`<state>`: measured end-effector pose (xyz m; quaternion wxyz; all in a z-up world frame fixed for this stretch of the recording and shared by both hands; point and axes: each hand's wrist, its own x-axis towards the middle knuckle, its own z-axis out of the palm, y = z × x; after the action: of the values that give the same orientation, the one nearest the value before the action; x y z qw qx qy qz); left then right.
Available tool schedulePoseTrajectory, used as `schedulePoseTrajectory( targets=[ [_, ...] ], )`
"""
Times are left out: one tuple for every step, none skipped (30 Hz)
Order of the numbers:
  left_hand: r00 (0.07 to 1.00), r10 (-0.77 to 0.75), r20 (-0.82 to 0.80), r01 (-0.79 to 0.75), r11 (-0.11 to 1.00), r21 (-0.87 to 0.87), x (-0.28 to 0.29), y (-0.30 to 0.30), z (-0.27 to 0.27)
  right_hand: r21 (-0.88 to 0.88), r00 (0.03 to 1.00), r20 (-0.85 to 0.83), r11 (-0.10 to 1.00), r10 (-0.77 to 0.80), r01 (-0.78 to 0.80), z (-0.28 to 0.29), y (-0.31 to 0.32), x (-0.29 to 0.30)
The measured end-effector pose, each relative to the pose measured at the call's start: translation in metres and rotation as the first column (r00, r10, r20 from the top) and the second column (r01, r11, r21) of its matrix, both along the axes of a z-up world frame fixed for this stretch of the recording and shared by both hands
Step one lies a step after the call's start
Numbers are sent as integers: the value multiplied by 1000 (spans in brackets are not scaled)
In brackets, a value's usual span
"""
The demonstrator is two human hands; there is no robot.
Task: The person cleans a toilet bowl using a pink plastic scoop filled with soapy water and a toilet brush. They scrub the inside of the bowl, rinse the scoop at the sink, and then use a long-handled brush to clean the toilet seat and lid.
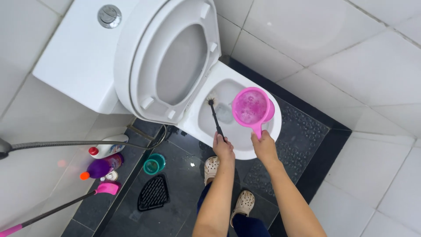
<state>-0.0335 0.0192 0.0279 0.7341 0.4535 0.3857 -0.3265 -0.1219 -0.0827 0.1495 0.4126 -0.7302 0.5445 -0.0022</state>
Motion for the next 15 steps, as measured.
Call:
schedulePoseTrajectory(
  targets=[
    [1000,6,1,-6,1000,0,-3,2,2,0,1000,1,1000,6,-6,2,2,8],
    [999,31,-17,-31,999,24,-7,3,3,-9,999,-16,999,37,-37,3,3,15],
    [998,55,-36,-54,997,52,-12,9,5,-13,997,-34,998,66,-67,5,9,20],
    [998,59,-36,-57,997,57,-12,15,4,-8,997,-34,998,70,-70,6,14,25],
    [1000,21,7,-21,997,72,-12,19,2,-22,994,-56,995,92,-93,7,17,30],
    [999,-18,50,14,996,87,-12,24,0,-36,990,-78,993,114,-117,8,21,35],
    [999,-17,51,13,996,91,-3,28,1,-32,990,-76,993,115,-118,8,24,38],
    [996,-83,34,79,991,109,4,32,2,-28,993,-47,993,112,-114,9,28,40],
    [989,-147,18,144,982,123,13,35,3,-26,994,-15,994,110,-110,9,31,43],
    [989,-146,22,142,982,125,23,40,-10,-25,994,-11,993,111,-111,4,33,43],
    [966,-248,77,231,956,183,31,45,-23,-44,994,4,993,111,-111,0,35,42],
    [928,-350,127,313,918,244,38,49,-36,-63,994,19,992,111,-110,-5,38,40],
    [928,-352,125,315,917,244,43,53,-44,-63,994,18,992,110,-109,9,40,45],
    [874,-435,217,357,877,323,48,57,-53,74,999,33,997,14,-17,23,42,49],
    [805,-515,295,385,831,402,50,61,-62,210,996,32,975,-80,72,37,44,51]
  ],
)
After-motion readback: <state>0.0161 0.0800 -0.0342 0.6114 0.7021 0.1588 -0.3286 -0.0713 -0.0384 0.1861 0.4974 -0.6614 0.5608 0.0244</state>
